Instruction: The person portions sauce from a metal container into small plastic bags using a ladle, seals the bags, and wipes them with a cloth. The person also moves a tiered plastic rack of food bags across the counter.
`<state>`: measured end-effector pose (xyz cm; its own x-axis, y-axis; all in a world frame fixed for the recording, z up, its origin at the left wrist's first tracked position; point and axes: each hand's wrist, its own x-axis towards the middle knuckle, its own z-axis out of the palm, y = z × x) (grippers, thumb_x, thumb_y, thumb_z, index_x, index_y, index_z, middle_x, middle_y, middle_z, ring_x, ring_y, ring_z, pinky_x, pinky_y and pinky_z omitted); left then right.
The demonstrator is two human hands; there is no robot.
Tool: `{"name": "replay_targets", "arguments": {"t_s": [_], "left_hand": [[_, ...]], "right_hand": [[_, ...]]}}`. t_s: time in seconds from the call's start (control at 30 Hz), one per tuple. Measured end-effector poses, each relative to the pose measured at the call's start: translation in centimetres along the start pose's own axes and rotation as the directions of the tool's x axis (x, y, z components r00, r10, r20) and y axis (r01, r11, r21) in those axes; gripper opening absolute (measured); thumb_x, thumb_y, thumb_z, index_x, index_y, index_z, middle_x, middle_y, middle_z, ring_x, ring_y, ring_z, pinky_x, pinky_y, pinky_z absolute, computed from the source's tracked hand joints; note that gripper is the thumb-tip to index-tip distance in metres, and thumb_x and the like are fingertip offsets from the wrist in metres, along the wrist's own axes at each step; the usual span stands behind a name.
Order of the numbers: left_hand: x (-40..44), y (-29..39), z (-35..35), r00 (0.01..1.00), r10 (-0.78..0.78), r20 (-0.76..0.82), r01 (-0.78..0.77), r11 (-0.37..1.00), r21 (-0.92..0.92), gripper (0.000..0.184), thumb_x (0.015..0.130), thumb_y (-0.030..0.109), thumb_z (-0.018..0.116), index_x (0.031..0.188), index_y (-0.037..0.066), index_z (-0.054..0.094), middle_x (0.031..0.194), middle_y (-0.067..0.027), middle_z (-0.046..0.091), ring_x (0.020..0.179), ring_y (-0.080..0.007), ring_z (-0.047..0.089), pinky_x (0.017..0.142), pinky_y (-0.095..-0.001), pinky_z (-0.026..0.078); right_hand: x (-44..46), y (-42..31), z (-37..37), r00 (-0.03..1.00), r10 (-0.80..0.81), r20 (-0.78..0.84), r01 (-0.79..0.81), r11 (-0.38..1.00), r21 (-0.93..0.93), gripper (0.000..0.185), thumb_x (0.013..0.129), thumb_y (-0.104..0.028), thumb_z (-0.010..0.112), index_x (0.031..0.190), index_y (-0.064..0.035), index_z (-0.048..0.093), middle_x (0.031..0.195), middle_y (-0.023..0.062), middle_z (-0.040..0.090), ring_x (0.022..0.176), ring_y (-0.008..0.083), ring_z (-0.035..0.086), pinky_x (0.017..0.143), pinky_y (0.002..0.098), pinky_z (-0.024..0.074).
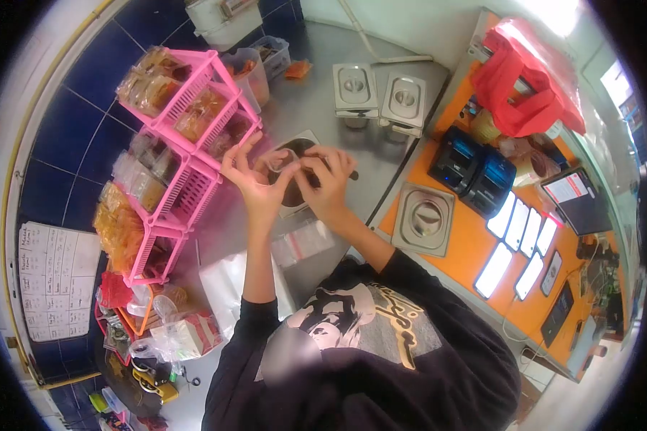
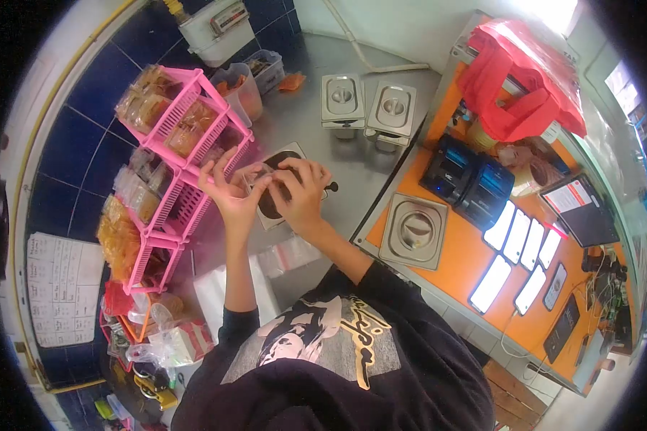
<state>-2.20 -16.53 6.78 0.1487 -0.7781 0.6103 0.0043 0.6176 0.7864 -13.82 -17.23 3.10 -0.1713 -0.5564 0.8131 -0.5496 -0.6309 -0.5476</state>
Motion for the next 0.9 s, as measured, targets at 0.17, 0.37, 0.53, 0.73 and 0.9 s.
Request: {"name": "replay_targets", "arguments": {"t_s": [0.17, 0.37, 0.53, 0.73, 0.9], "left_hand": [[-0.2, -0.8, -2.4, 0.985, -0.174, 0.008, 0.174, 0.982, -0.077, 0.073, 0.076, -0.012, 0.067, 0.127, 0.010, 0.021, 0.121, -0.0193, 0.048, 0.096, -0.0234, 0.061, 0.085, -0.0313, 0.051], [-0.7, -2.0, -2.9, 0.940, -0.336, -0.062, 0.326, 0.936, -0.132, 0.058, 0.080, -0.010, 0.064, 0.124, 0.006, 0.029, 0.096, -0.0144, 0.062, 0.091, -0.0198, 0.063, 0.083, -0.0277, 0.050], [-0.8, -2.8, -2.9, 0.943, -0.313, -0.113, 0.315, 0.949, 0.002, 0.057, 0.080, -0.009, 0.065, 0.124, 0.005, 0.031, 0.093, -0.0148, 0.064, 0.089, -0.0183, 0.063, 0.083, -0.0279, 0.050], [-0.8, -3.3, -3.5, 0.930, -0.334, -0.153, 0.348, 0.934, 0.075, 0.056, 0.081, -0.005, 0.066, 0.124, 0.005, 0.032, 0.098, -0.0159, 0.064, 0.093, -0.0184, 0.061, 0.084, -0.0274, 0.048], [-0.9, -3.8, -3.7, 0.932, -0.328, -0.152, 0.340, 0.938, 0.063, 0.054, 0.081, -0.003, 0.067, 0.123, 0.004, 0.034, 0.099, -0.0150, 0.064, 0.093, -0.0172, 0.061, 0.086, -0.0273, 0.046]], "right_hand": [[0.6, 0.8, -0.5, 0.992, 0.122, 0.042, -0.125, 0.988, 0.092, 0.013, 0.070, -0.014, 0.074, 0.077, -0.0134, 0.063, 0.100, 0.0007, 0.059, 0.097, 0.0220, 0.050, 0.088, 0.0399, 0.0272], [0.9, 1.1, -2.1, 0.977, 0.161, 0.141, -0.176, 0.979, 0.105, 0.022, 0.071, -0.015, 0.075, 0.090, -0.0128, 0.063, 0.102, 0.0039, 0.059, 0.103, 0.0234, 0.049, 0.089, 0.0397, 0.0291], [3.9, 6.7, -11.2, 0.967, 0.093, -0.239, -0.116, 0.990, -0.083, 0.032, 0.075, -0.003, 0.068, 0.105, -0.0041, 0.058, 0.103, 0.0098, 0.057, 0.099, 0.0257, 0.053, 0.083, 0.0366, 0.0415], [10.7, 16.8, -29.3, 0.580, 0.157, -0.799, -0.373, 0.923, -0.089, 0.036, 0.087, -0.018, 0.066, 0.109, 0.0050, 0.049, 0.099, 0.0164, 0.057, 0.090, 0.0254, 0.059, 0.078, 0.0355, 0.0494], [14.6, 22.4, -34.4, 0.455, 0.827, -0.330, -0.340, 0.504, 0.794, 0.041, 0.085, -0.022, 0.067, 0.109, 0.0067, 0.049, 0.105, 0.0186, 0.058, 0.098, 0.0304, 0.058, 0.082, 0.0399, 0.0486]]}}
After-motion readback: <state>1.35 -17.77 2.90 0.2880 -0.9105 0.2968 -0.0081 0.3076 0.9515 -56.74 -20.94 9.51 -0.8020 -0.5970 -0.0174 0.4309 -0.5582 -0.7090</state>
